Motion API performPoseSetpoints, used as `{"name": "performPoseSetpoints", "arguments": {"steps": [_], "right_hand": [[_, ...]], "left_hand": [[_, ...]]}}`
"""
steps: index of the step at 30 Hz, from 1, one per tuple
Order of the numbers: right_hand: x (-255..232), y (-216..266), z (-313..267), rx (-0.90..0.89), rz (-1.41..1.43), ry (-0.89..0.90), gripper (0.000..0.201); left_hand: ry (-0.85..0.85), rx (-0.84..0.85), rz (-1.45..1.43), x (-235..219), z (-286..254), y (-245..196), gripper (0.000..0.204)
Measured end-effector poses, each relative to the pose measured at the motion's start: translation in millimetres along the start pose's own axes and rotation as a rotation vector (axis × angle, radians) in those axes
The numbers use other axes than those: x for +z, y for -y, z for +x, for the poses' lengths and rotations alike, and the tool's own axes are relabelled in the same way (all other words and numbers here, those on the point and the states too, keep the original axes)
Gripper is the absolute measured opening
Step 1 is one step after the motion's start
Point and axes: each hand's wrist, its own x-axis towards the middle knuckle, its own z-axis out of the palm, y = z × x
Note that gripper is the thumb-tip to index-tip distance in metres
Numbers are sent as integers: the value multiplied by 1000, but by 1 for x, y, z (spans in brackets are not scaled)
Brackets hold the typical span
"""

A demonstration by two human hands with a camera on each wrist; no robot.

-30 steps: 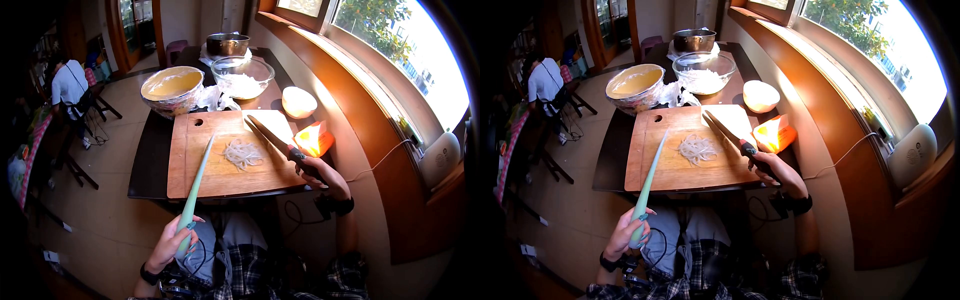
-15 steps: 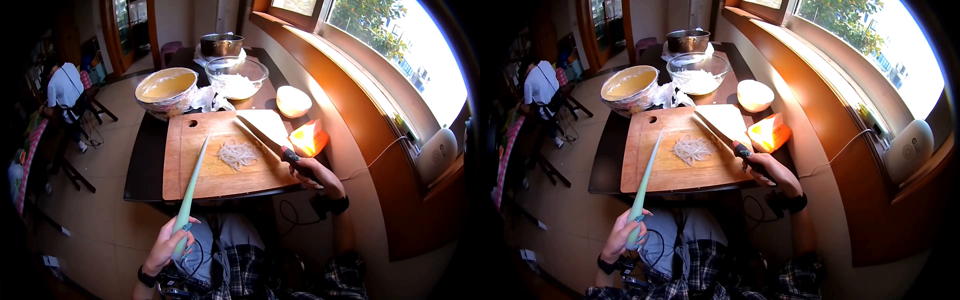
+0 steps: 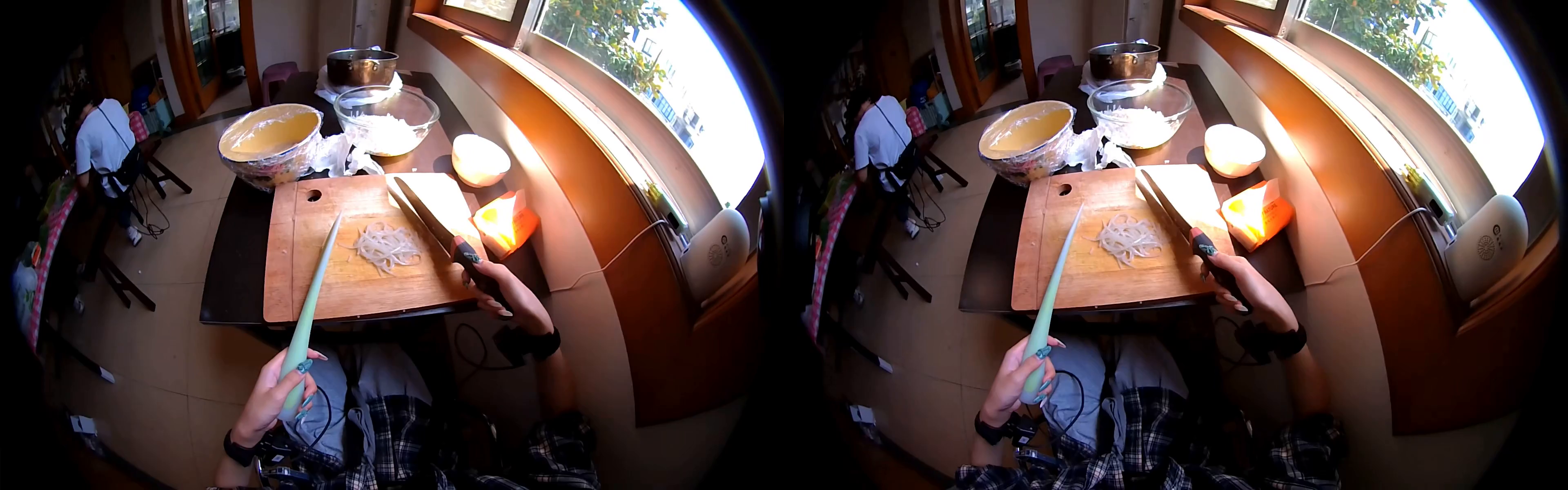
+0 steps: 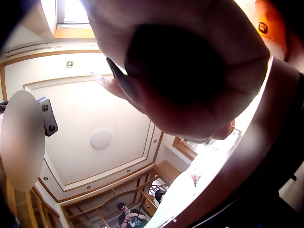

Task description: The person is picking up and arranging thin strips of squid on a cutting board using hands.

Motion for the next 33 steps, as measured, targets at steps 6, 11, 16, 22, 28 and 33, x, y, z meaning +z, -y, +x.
{"name": "performPoseSetpoints", "arguments": {"steps": [6, 11, 16, 22, 28, 33], "right_hand": [[1, -2, -8, 21, -1, 21, 31], [2, 2, -6, -39, 134, -54, 30], [0, 4, -2, 7, 153, -88, 31], [6, 5, 2, 10, 69, -93, 32], [-3, 6, 7, 84, 66, -94, 32], [-3, 7, -1, 56, 17, -61, 31]], "left_hand": [[-10, 9, 2, -2, 0, 1, 28], [-6, -8, 5, 0, -1, -1, 28], [6, -1, 3, -1, -1, 1, 29], [7, 4, 1, -2, -1, 2, 29], [8, -9, 14, -3, -1, 1, 29], [-2, -10, -7, -2, 0, 2, 29]]}}
